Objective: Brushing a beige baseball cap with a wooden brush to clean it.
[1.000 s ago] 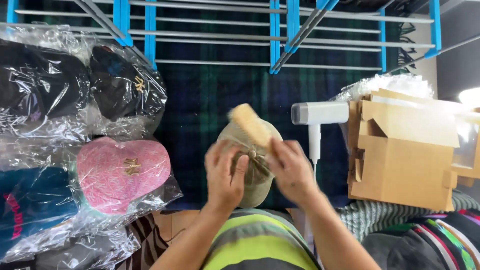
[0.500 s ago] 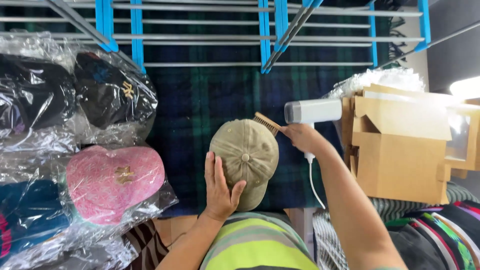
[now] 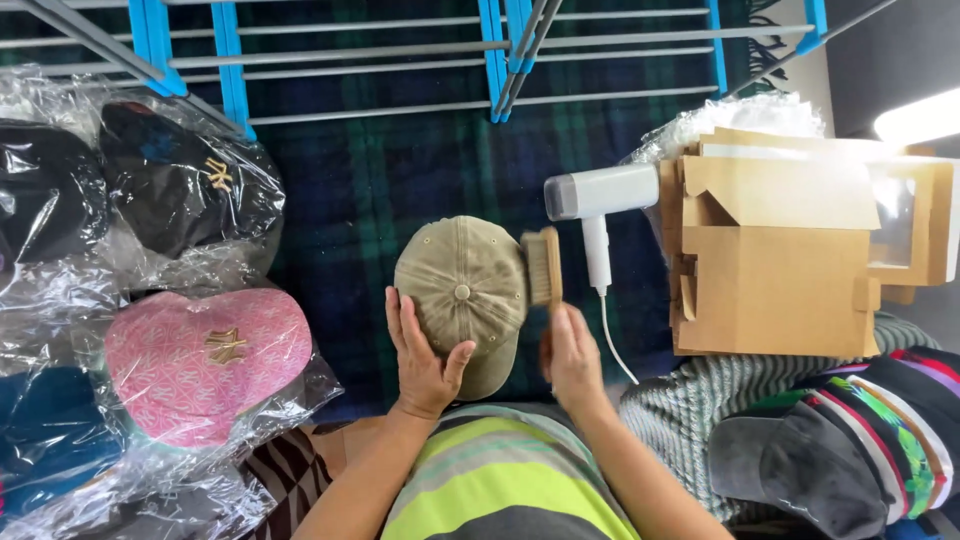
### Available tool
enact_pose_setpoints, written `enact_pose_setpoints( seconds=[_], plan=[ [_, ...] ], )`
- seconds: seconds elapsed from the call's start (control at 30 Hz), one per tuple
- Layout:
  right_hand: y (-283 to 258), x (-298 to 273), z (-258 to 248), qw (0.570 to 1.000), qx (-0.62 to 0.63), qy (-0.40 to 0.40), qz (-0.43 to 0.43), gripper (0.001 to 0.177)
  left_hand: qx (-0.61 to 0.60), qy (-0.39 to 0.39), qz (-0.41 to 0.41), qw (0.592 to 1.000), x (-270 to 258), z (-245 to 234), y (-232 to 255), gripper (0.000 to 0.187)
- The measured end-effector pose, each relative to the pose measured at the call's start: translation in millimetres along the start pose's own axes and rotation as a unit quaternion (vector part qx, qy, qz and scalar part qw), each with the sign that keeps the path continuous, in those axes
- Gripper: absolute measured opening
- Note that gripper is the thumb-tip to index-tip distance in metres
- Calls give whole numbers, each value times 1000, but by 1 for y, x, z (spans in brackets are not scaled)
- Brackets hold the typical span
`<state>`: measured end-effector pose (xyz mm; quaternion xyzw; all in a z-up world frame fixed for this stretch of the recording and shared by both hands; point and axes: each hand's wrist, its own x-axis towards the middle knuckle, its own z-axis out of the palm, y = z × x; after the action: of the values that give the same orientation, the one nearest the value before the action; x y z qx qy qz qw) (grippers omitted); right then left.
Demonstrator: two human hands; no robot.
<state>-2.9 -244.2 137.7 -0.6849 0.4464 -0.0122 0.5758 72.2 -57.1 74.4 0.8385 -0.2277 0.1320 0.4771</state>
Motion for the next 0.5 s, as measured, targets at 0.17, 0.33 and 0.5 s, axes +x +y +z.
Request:
enact_pose_setpoints(
  seconds=[0.17,0.33,0.5],
  plan=[
    [51,0,-2,995,84,26,55,36,-8,0,-11,1000,1,-3,4,106],
    [73,2,2,999,36,5,-6,40,-14,4,3,1000,1,-2,4,106],
    [27,-20,-12,999,13,14,-32,39,-26,-9,-7,1000,1,-4,6,103]
  ],
)
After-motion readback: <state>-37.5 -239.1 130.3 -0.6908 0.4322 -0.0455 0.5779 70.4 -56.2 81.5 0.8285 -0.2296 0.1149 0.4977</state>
